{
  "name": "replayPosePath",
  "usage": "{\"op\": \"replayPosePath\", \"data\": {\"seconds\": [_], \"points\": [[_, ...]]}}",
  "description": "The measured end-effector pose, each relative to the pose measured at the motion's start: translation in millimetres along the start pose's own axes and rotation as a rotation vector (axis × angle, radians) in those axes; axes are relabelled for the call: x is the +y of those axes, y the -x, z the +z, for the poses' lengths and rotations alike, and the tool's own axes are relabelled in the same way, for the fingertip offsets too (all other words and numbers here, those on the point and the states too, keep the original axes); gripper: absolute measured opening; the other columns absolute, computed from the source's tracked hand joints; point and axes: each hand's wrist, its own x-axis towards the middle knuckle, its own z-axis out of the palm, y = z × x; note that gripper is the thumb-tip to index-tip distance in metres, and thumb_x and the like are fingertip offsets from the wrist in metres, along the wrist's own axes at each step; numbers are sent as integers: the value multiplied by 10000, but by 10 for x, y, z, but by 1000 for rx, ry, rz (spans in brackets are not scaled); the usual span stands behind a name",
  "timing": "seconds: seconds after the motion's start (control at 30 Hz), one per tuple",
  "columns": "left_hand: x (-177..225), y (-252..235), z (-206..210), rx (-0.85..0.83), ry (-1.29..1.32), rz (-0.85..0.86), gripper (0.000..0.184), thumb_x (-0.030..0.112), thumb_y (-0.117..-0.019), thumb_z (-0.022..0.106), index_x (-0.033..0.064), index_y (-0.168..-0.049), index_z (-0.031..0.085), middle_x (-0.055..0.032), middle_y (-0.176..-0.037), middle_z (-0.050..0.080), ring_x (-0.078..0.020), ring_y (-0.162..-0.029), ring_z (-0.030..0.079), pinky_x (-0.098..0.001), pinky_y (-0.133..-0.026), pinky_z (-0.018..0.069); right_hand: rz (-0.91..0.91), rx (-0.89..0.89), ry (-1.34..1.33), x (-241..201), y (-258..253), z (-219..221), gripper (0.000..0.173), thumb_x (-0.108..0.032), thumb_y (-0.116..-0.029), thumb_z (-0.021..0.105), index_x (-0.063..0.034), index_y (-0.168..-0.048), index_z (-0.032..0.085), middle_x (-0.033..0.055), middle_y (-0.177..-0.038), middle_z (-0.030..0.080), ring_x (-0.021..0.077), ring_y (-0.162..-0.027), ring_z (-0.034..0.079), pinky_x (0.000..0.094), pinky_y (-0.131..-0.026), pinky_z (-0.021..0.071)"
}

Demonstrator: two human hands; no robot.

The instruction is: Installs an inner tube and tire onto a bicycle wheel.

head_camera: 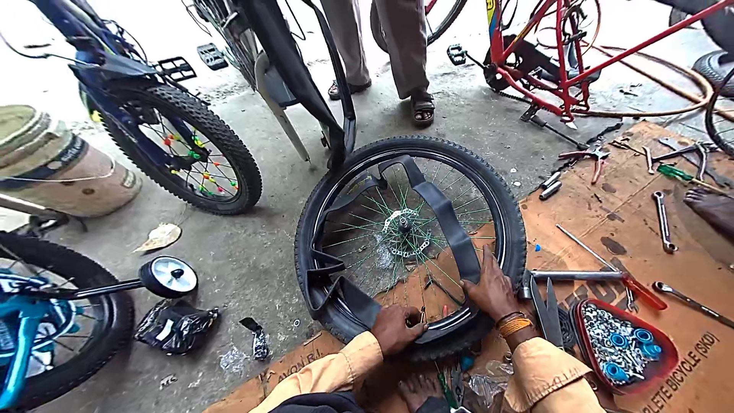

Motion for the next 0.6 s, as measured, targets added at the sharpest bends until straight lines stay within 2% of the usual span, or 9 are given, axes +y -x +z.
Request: {"op": "replayPosePath", "data": {"seconds": [0.03,0.1,0.17,0.23,0.27,0.33,0.43,0.53,0.6], "points": [[22,5,11,-3,-17,-9,517,601,-989,466,186,-1179,709,-49,-1113,727,-235,-1139,638,-520,-1121,359,10,-4,9,-22,-44,-31,985,-338,-821,829,-76,-1603,290,179,-1573,427,374,-1270,587,575,-998,496],[45,15,26,-6,-43,-14,533,611,-997,435,200,-1189,715,-49,-1128,726,-244,-1160,620,-525,-1130,333,37,21,-1,-54,-144,-68,699,-358,-826,834,-74,-1407,568,178,-1493,489,374,-1179,628,557,-946,540],[37,28,30,-10,-54,3,550,613,-1008,411,189,-1156,727,-64,-1100,723,-255,-1139,618,-525,-1113,337,58,34,20,-78,-216,-77,528,-394,-843,819,-83,-1241,666,177,-1469,493,369,-1154,635,538,-930,551],[10,54,39,4,-59,37,553,615,-1006,415,181,-1122,738,-66,-1066,727,-254,-1110,625,-518,-1096,352,42,22,65,-64,-240,-65,468,-400,-886,775,-101,-1233,677,157,-1562,433,354,-1204,625,529,-949,548],[-15,75,53,15,-59,53,552,613,-1005,419,178,-1117,740,-65,-1059,729,-254,-1107,624,-515,-1092,350,25,6,87,-48,-230,-68,445,-381,-910,742,-102,-1252,681,147,-1542,468,339,-1218,622,528,-963,541],[-86,126,65,38,-69,60,537,591,-1009,426,170,-1122,739,-69,-1069,728,-266,-1130,615,-518,-1100,343,12,-40,97,-24,-170,-130,387,-326,-946,680,-97,-1258,685,128,-1415,585,326,-1202,632,540,-975,528],[-243,278,61,74,-80,27,502,528,-1021,444,131,-1102,739,-83,-1098,736,-291,-1187,607,-544,-1145,309,66,-145,71,-45,-3,-299,404,-308,-945,629,-93,-1285,660,163,-1265,675,345,-1188,643,568,-993,499],[-450,442,123,136,-68,14,486,509,-1017,456,129,-1097,748,-69,-1129,739,-280,-1219,600,-540,-1158,306,91,-227,86,-67,45,-381,400,-396,-935,626,-86,-1175,703,183,-1155,706,362,-1131,663,583,-951,510],[-519,457,217,203,-56,30,476,501,-1014,462,128,-1081,750,-55,-1143,739,-256,-1210,607,-518,-1116,346,64,-119,27,-113,-12,-419,467,-469,-955,629,-79,-1207,681,180,-1149,708,364,-1112,670,581,-946,519]]}}
